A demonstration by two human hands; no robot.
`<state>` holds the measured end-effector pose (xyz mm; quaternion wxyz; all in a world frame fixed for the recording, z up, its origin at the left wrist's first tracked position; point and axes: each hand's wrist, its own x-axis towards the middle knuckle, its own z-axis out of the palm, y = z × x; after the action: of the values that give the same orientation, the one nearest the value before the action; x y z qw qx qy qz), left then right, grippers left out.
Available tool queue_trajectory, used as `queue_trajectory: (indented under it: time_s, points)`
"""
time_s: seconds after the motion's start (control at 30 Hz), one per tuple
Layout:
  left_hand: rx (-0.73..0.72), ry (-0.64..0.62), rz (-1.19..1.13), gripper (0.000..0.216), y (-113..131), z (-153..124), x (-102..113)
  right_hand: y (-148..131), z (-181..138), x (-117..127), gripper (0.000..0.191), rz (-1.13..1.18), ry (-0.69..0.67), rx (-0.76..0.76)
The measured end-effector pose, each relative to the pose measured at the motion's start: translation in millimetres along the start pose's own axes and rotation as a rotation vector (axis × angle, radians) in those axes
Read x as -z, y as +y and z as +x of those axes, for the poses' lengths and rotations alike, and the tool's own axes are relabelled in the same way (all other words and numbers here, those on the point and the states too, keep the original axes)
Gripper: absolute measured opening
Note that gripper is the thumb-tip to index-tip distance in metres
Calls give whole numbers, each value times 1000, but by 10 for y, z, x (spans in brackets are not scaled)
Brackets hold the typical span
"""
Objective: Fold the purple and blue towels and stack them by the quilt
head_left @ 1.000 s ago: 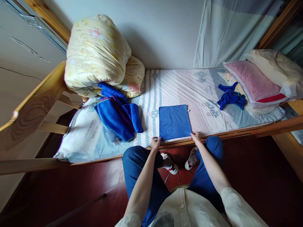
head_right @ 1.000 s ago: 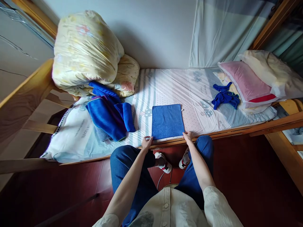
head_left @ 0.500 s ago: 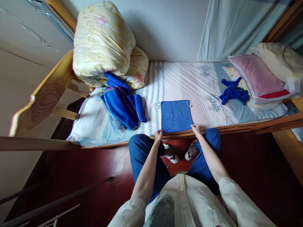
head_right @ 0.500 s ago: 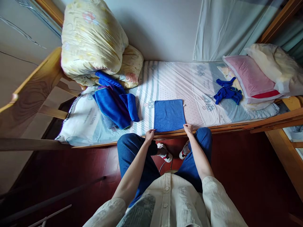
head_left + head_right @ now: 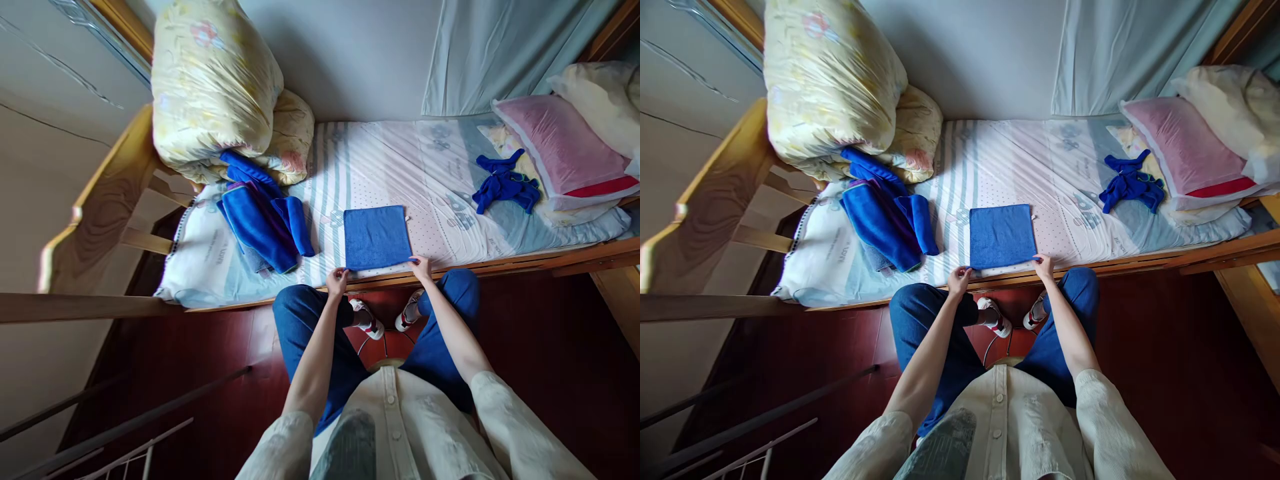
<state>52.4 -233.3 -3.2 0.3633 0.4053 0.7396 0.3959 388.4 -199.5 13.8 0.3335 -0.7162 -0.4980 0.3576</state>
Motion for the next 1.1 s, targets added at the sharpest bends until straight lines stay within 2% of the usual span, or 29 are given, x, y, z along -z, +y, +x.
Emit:
queue_trajectory:
  time_s: [0.17, 0.3, 0.47, 0.73, 1.1]
  points:
    - [-9, 78, 12, 20, -47, 139, -84, 26, 132, -65, 22, -3, 116, 89]
    - [10, 47, -48, 25, -5, 165, -169, 3, 196, -154, 28, 52, 51, 64]
    - [59, 22, -41, 30, 76, 162, -197, 32, 227, -195, 28, -2, 13, -3]
    - [67, 74, 116, 18, 184, 58, -67, 28, 103, -65, 29, -89, -57, -42]
    - [94, 90, 134, 14, 292, -152, 45, -122, -211, 157, 19, -108, -58, -41]
